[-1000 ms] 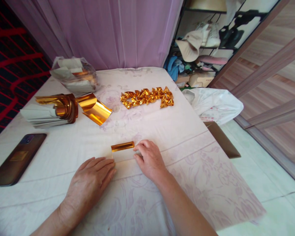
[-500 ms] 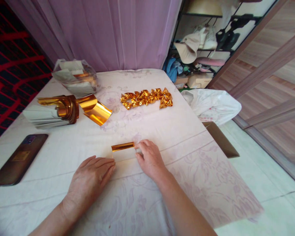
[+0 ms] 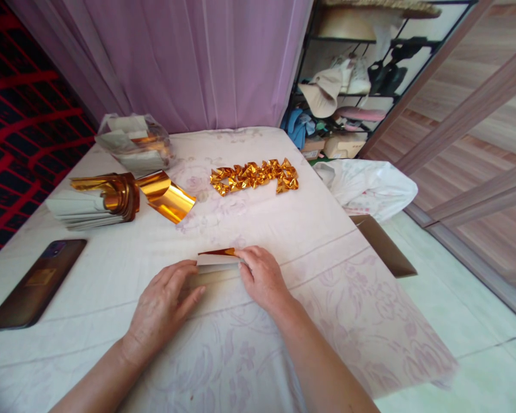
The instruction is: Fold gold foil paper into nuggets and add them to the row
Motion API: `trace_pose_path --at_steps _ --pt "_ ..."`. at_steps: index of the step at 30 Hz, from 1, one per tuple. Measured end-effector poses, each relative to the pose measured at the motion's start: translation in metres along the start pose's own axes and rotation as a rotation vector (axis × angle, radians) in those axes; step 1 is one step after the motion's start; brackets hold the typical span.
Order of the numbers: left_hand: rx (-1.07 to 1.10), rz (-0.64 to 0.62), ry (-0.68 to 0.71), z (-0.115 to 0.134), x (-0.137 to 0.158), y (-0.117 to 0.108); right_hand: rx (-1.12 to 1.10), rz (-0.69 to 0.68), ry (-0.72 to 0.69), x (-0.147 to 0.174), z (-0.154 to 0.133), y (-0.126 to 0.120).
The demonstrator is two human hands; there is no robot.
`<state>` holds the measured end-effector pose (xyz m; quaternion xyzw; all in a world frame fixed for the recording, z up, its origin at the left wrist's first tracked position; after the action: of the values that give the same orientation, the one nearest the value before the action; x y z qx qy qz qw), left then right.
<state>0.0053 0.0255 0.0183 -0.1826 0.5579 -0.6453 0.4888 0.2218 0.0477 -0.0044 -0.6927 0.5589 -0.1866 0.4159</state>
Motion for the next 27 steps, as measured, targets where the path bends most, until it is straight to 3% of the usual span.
trace_pose_path --at_steps 6,12,21,27 --pt "0.096 -0.031 -0.081 -0.007 0.003 0.005 0.030 -0.005 -0.018 0.002 -0.003 0.001" --pt "0.072 -0.112 -0.031 -0.007 -0.001 0.009 -0.050 -0.105 -0.087 0.006 0.000 -0.009" --pt "-0.057 -0.124 -0.009 0.001 -0.005 0.014 -0.245 -0.043 0.117 0.002 0.012 -0.007" --pt "-0.048 -0.155 -0.005 0.008 -0.007 0.009 -0.282 -0.065 0.096 0.000 0.013 -0.008"
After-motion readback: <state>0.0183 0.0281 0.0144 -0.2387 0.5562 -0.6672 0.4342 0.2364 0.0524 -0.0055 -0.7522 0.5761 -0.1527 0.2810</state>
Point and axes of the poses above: each hand's wrist, its own x-axis away from the middle knuckle, its own y-axis out of the palm, z = x × y, the point moved 3 cm from there along -x, towards the middle knuckle, and after that the axes turned 6 degrees about -z, right-handed, at the moved point
